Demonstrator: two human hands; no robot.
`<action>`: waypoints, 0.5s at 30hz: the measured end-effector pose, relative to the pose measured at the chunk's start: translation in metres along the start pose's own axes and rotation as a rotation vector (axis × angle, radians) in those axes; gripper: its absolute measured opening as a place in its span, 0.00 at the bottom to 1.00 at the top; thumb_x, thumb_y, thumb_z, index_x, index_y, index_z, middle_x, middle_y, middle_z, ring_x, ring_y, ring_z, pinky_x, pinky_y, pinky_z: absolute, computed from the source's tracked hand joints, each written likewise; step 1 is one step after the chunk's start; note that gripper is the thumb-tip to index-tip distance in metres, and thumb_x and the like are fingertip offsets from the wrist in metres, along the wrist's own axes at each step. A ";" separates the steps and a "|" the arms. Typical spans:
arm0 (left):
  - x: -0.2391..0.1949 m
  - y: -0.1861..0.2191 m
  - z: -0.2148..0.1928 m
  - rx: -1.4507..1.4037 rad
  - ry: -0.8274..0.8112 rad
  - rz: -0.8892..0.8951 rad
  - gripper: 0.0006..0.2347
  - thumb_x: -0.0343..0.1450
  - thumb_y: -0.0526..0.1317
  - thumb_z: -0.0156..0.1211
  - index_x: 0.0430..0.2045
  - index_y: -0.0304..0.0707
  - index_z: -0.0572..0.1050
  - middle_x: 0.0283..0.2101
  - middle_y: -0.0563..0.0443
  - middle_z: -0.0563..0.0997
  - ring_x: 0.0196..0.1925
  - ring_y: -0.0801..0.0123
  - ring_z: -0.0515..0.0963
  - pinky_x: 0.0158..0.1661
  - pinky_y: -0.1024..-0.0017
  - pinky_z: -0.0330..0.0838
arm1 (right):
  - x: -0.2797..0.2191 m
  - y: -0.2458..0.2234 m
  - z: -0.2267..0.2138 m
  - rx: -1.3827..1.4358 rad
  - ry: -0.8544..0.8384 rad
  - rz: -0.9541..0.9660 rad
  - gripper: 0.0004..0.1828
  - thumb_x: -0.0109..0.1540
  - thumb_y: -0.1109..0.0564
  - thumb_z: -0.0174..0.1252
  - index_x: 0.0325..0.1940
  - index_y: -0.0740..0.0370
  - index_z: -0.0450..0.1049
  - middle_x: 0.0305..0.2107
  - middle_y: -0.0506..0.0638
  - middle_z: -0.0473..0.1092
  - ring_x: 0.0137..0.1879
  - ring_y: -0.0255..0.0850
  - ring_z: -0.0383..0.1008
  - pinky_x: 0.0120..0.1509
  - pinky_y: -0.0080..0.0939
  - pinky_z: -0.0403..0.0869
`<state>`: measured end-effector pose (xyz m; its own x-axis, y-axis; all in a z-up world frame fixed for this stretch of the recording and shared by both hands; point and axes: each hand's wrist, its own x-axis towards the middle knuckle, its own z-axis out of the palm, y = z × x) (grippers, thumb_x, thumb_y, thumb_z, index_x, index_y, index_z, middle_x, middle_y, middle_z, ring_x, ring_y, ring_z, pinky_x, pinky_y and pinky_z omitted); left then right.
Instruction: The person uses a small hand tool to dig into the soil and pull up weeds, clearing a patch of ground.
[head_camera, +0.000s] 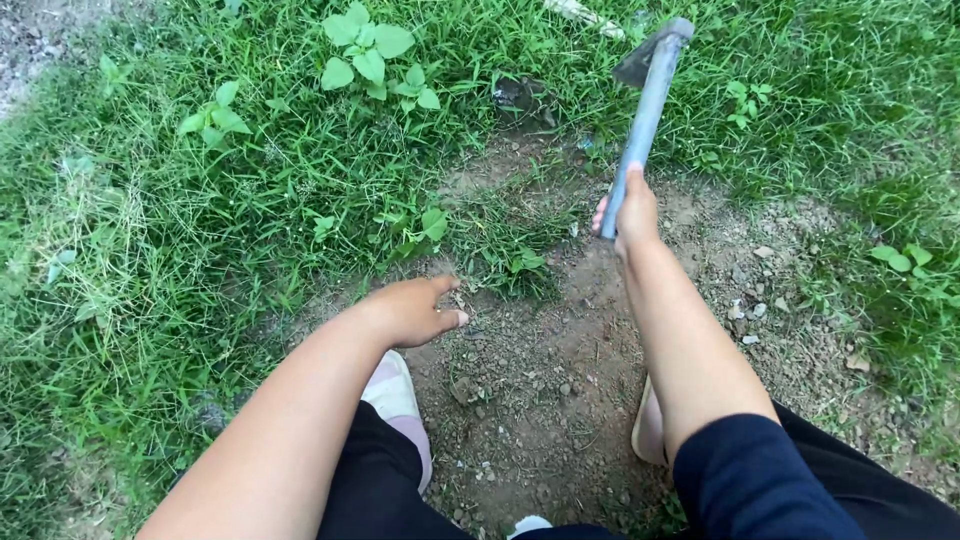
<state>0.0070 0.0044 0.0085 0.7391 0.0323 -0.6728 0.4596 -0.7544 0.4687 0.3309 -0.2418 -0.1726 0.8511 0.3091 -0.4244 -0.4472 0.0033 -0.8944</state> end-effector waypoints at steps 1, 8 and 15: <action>0.000 -0.001 0.000 -0.017 0.004 -0.002 0.30 0.71 0.57 0.57 0.69 0.50 0.61 0.63 0.36 0.73 0.65 0.46 0.74 0.64 0.58 0.66 | 0.009 0.012 0.002 -0.003 0.014 0.035 0.27 0.73 0.35 0.36 0.44 0.63 0.62 0.20 0.53 0.67 0.19 0.46 0.70 0.21 0.47 0.73; 0.007 -0.007 0.003 -0.025 0.032 0.031 0.30 0.70 0.57 0.58 0.68 0.49 0.63 0.62 0.35 0.74 0.65 0.45 0.74 0.64 0.58 0.67 | -0.042 0.150 -0.002 -0.394 0.092 0.267 0.28 0.70 0.34 0.45 0.44 0.64 0.63 0.18 0.55 0.66 0.17 0.47 0.69 0.19 0.49 0.71; 0.005 -0.003 0.010 0.009 0.042 0.038 0.31 0.71 0.57 0.58 0.68 0.49 0.62 0.66 0.35 0.69 0.68 0.46 0.69 0.66 0.58 0.63 | -0.088 0.108 -0.020 -0.345 -0.085 0.296 0.23 0.68 0.38 0.50 0.42 0.63 0.65 0.17 0.55 0.68 0.17 0.46 0.69 0.20 0.47 0.71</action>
<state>0.0037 0.0003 -0.0022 0.7759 0.0312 -0.6301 0.4268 -0.7615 0.4878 0.2131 -0.2877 -0.2349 0.6683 0.3260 -0.6686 -0.5378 -0.4092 -0.7371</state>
